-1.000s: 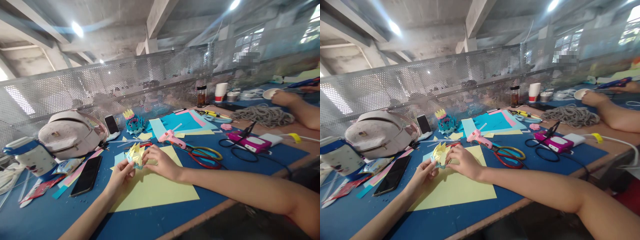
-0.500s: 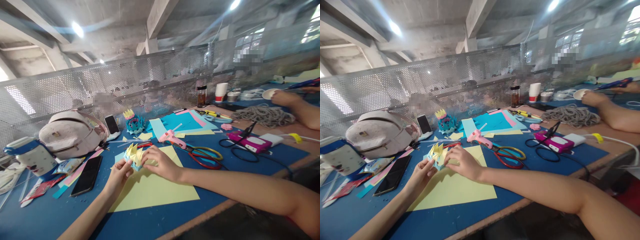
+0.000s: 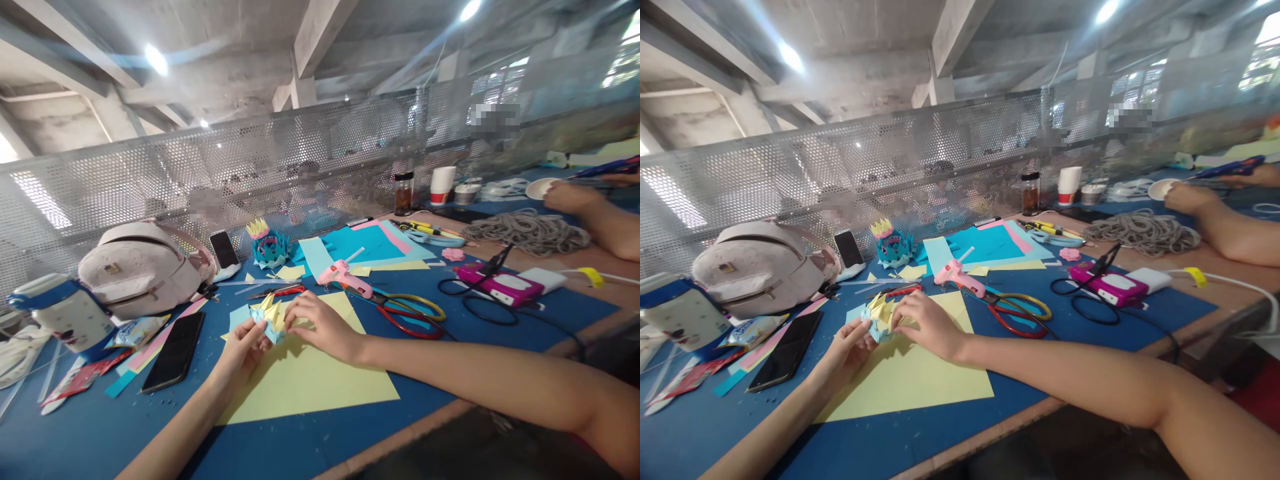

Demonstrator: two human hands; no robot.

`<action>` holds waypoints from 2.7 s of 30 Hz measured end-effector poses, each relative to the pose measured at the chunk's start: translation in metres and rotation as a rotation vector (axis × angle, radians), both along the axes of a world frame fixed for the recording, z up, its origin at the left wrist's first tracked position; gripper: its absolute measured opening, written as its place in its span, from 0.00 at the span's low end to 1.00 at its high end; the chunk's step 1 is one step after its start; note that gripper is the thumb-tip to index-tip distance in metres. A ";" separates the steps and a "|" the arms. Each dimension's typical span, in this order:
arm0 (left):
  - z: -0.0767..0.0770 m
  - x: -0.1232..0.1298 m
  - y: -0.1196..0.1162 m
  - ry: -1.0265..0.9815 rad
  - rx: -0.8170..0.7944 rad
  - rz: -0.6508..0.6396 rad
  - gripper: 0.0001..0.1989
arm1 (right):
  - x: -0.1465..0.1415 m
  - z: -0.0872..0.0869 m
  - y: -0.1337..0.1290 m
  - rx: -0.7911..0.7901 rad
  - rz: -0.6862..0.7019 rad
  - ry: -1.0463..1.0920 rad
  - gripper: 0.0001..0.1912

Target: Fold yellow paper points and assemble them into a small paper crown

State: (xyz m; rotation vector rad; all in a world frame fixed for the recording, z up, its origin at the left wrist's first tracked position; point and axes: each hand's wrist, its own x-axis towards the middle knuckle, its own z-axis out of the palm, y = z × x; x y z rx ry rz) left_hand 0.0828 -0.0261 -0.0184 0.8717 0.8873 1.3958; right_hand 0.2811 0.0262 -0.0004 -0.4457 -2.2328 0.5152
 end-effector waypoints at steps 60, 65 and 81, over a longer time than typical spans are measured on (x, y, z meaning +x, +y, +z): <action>0.003 -0.007 -0.007 0.029 0.007 -0.045 0.17 | -0.002 0.000 -0.001 0.049 -0.033 -0.047 0.05; 0.005 -0.005 -0.002 -0.030 0.041 -0.020 0.15 | -0.001 0.000 0.000 0.052 -0.030 -0.041 0.05; 0.009 -0.003 -0.007 -0.092 0.037 -0.133 0.11 | -0.002 -0.003 0.009 -0.626 0.041 0.384 0.25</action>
